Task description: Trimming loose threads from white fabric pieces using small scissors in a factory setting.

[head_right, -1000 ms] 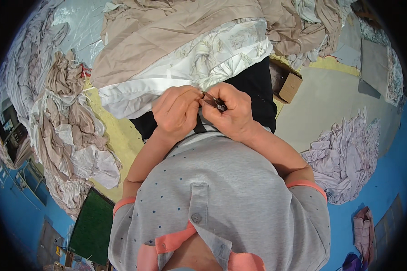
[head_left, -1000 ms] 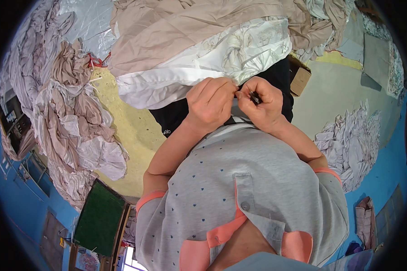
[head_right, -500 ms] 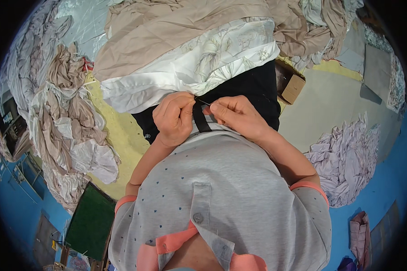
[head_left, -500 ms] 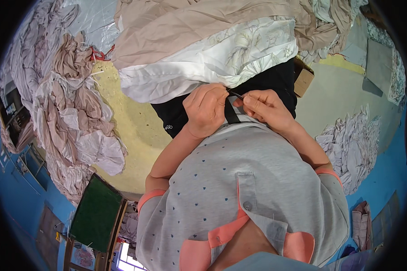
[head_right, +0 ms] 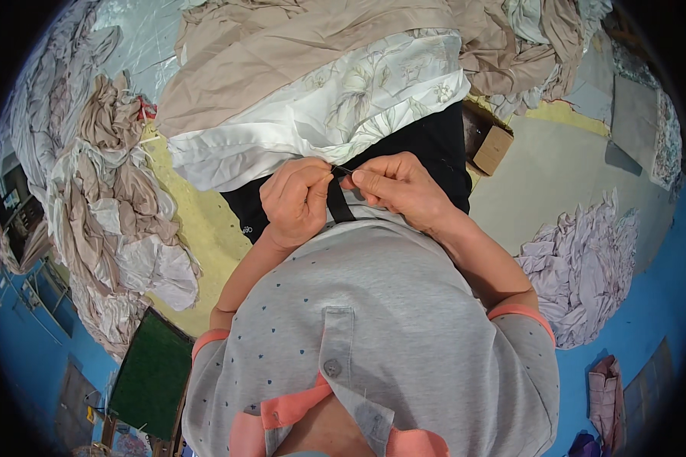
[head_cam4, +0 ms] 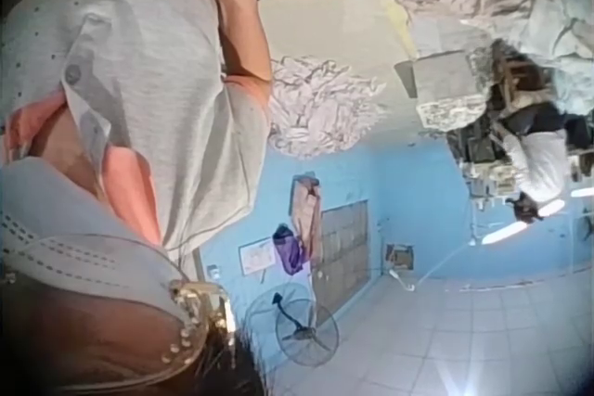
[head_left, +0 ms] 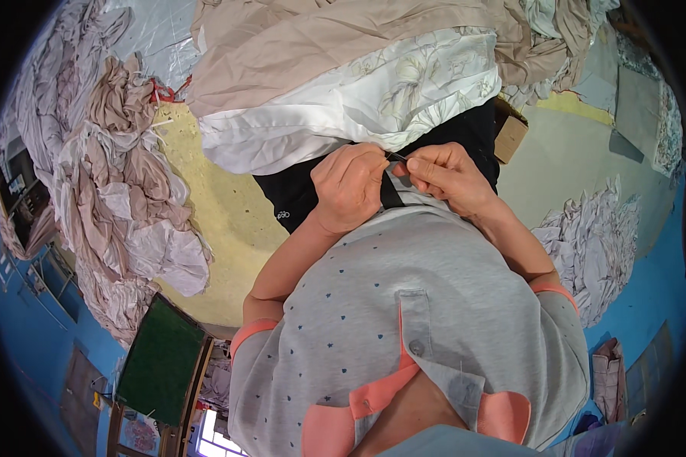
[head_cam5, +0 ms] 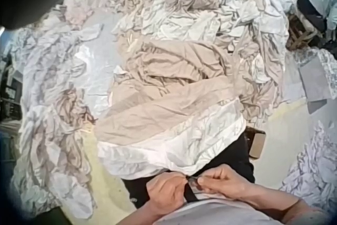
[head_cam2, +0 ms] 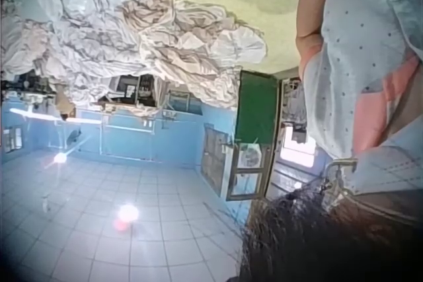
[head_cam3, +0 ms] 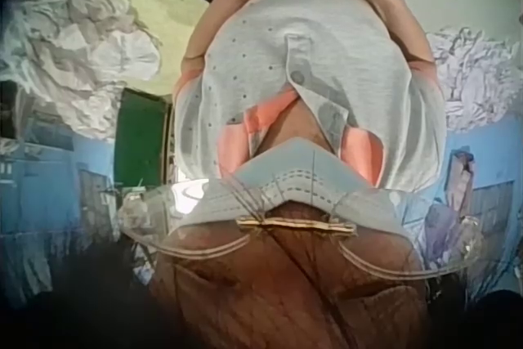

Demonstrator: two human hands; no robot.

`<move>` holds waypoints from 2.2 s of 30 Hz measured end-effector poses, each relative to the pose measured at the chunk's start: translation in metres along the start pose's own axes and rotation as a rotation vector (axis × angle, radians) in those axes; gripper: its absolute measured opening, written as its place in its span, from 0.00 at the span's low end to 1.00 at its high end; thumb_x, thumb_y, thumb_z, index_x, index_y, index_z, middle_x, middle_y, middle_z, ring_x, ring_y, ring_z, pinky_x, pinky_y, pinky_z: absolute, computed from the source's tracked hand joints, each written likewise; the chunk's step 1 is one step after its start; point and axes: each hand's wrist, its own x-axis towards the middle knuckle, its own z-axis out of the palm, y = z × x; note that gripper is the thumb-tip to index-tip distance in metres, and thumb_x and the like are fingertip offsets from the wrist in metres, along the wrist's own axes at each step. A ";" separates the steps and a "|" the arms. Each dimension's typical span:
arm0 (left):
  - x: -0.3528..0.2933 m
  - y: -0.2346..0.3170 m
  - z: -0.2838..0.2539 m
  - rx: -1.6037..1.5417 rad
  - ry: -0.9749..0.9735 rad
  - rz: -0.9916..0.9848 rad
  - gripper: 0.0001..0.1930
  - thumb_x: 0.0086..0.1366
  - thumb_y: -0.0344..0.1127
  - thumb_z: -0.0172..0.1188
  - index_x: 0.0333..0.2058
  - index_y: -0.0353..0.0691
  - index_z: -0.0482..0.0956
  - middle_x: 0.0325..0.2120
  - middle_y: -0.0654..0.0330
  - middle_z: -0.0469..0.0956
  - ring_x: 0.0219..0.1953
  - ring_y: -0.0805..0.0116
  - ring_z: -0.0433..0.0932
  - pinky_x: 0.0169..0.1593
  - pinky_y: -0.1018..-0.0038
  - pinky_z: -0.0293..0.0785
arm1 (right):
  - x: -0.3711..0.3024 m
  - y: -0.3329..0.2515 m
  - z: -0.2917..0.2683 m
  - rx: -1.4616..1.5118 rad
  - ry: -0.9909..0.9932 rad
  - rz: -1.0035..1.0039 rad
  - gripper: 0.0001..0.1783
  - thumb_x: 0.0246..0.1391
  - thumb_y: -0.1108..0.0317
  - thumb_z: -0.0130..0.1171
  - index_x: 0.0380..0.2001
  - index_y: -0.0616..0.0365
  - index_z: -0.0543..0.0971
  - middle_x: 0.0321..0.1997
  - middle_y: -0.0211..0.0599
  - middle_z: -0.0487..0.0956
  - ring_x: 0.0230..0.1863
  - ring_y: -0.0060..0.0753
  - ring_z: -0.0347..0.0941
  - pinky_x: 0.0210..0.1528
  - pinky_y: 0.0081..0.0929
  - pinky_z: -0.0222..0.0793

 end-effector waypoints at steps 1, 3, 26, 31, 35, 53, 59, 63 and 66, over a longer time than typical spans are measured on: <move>0.000 0.000 0.000 0.000 -0.003 -0.007 0.08 0.48 0.22 0.63 0.27 0.35 0.73 0.25 0.57 0.76 0.24 0.60 0.76 0.28 0.72 0.73 | 0.001 0.000 -0.001 0.002 0.001 -0.004 0.16 0.59 0.59 0.55 0.35 0.63 0.82 0.18 0.20 0.70 0.17 0.07 0.55 0.17 0.11 0.45; 0.000 0.000 0.000 -0.001 -0.007 -0.013 0.07 0.48 0.22 0.62 0.27 0.35 0.73 0.25 0.57 0.76 0.24 0.60 0.76 0.28 0.72 0.73 | 0.001 -0.001 -0.001 0.004 0.002 -0.007 0.16 0.59 0.59 0.56 0.35 0.63 0.82 0.18 0.21 0.70 0.16 0.07 0.55 0.17 0.11 0.46; 0.042 0.015 0.028 -0.126 -0.307 0.201 0.08 0.47 0.27 0.63 0.29 0.37 0.76 0.28 0.60 0.75 0.27 0.60 0.73 0.28 0.68 0.69 | -0.031 0.020 -0.029 0.096 0.382 -0.186 0.07 0.57 0.67 0.59 0.27 0.58 0.77 0.18 0.23 0.71 0.15 0.10 0.58 0.16 0.11 0.49; 0.069 -0.024 0.036 0.129 -0.212 0.044 0.08 0.52 0.32 0.63 0.31 0.37 0.78 0.31 0.56 0.77 0.30 0.55 0.75 0.35 0.61 0.70 | -0.066 0.030 -0.111 -0.078 0.919 -0.426 0.08 0.56 0.65 0.59 0.30 0.59 0.77 0.16 0.21 0.69 0.15 0.14 0.59 0.18 0.17 0.53; 0.091 -0.031 0.037 0.051 -0.671 -0.395 0.11 0.56 0.39 0.61 0.29 0.35 0.79 0.27 0.53 0.79 0.29 0.50 0.74 0.37 0.60 0.70 | -0.071 0.051 -0.166 -1.101 1.119 -0.321 0.11 0.54 0.65 0.59 0.37 0.62 0.78 0.15 0.25 0.68 0.16 0.17 0.61 0.19 0.22 0.56; 0.082 -0.024 0.021 -0.577 -0.640 -0.791 0.12 0.60 0.34 0.58 0.26 0.29 0.77 0.16 0.74 0.65 0.22 0.85 0.60 0.23 0.81 0.57 | 0.020 0.002 -0.016 -0.469 0.606 -0.625 0.05 0.49 0.75 0.64 0.31 0.63 0.79 0.26 0.22 0.75 0.27 0.10 0.67 0.30 0.12 0.63; 0.078 -0.023 0.021 -0.565 -0.638 -0.786 0.11 0.61 0.32 0.60 0.21 0.35 0.74 0.17 0.77 0.61 0.22 0.87 0.55 0.22 0.82 0.50 | 0.020 -0.002 -0.013 -0.396 0.550 -0.485 0.05 0.49 0.73 0.62 0.25 0.62 0.76 0.19 0.18 0.70 0.22 0.07 0.61 0.23 0.13 0.57; 0.077 -0.024 0.023 -0.571 -0.619 -0.780 0.11 0.61 0.32 0.60 0.20 0.34 0.74 0.17 0.78 0.61 0.22 0.87 0.55 0.22 0.82 0.50 | 0.019 0.000 -0.009 -0.405 0.550 -0.523 0.06 0.49 0.73 0.60 0.23 0.61 0.73 0.18 0.18 0.68 0.21 0.07 0.58 0.22 0.13 0.55; 0.078 -0.024 0.021 -0.543 -0.611 -0.798 0.12 0.60 0.33 0.58 0.22 0.29 0.75 0.14 0.74 0.63 0.21 0.86 0.59 0.21 0.80 0.55 | 0.013 0.002 -0.009 -0.430 0.566 -0.567 0.06 0.49 0.74 0.59 0.23 0.60 0.73 0.18 0.17 0.67 0.21 0.07 0.57 0.22 0.13 0.53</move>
